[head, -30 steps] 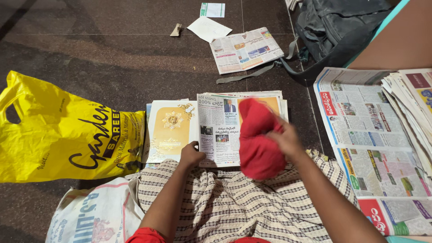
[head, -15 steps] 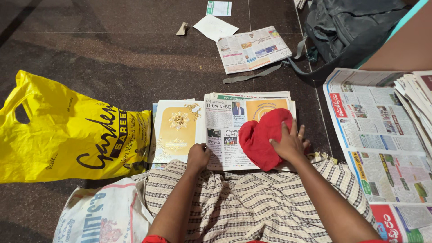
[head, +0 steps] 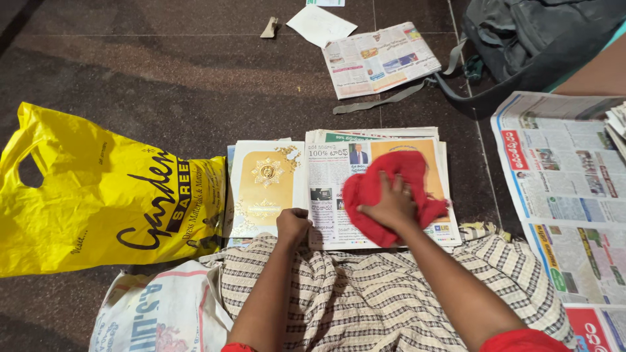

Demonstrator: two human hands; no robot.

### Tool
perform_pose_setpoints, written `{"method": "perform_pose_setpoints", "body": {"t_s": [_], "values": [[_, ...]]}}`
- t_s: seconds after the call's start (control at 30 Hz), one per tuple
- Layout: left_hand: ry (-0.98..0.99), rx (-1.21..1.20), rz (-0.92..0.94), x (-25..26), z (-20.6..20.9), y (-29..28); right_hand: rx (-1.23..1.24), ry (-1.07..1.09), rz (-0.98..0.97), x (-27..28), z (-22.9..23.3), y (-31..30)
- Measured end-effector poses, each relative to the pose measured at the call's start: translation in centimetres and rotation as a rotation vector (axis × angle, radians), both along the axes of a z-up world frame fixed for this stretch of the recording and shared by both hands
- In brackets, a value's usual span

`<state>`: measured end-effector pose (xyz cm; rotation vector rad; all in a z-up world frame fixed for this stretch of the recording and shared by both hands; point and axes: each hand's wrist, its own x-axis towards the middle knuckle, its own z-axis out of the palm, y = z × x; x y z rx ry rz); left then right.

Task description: The person sits on the floor and wipes the surface of newspaper pages with a red cloth. They flip through the pages one by one, cleaning each side before stacking the cleaned newspapers into a pile.

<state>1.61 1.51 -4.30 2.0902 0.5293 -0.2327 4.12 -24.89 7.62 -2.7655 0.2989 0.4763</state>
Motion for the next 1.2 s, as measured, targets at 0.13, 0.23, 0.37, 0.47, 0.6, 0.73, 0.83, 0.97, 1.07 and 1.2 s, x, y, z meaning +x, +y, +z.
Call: {"method": "perform_pose_setpoints", "body": {"t_s": [0.13, 0.23, 0.37, 0.47, 0.6, 0.73, 0.83, 0.97, 1.07, 1.2], "values": [[0.031, 0.016, -0.014, 0.5, 0.1, 0.3, -0.042, -0.069, 0.374, -2.0, -0.5, 7.6], [0.069, 0.044, -0.011, 0.4, 0.5, 0.3, -0.077, -0.113, 0.536, -3.7, -0.5, 10.7], [0.008, 0.063, 0.004, 0.3, 0.4, -0.1, -0.081, -0.108, 0.538, -2.8, -0.7, 8.5], [-0.038, 0.124, -0.026, 0.2, 0.0, 0.0, -0.105, -0.181, 0.406, -1.4, -1.6, 3.5], [-0.035, 0.135, -0.03, 0.2, -0.1, -0.5, -0.221, -0.185, 0.137, 1.6, -3.2, -6.0], [-0.002, 0.123, -0.056, 0.0, 1.4, -0.8, -0.222, -0.149, -0.093, 3.0, -4.1, -10.7], [-0.042, 0.09, -0.107, 0.2, 2.8, -1.1, -0.257, -0.131, -0.115, 3.2, -3.9, -8.2], [-0.038, 0.04, -0.141, 0.0, 3.1, -1.3, -0.182, -0.12, 0.062, 2.3, -2.6, -0.4], [-0.076, 0.029, -0.147, 0.1, 2.0, -1.3, -0.099, -0.175, 0.368, 1.4, -2.0, 6.3], [-0.141, 0.094, -0.129, 0.5, 0.7, -0.8, -0.038, -0.216, 0.572, 2.5, -2.6, 11.1]]}}
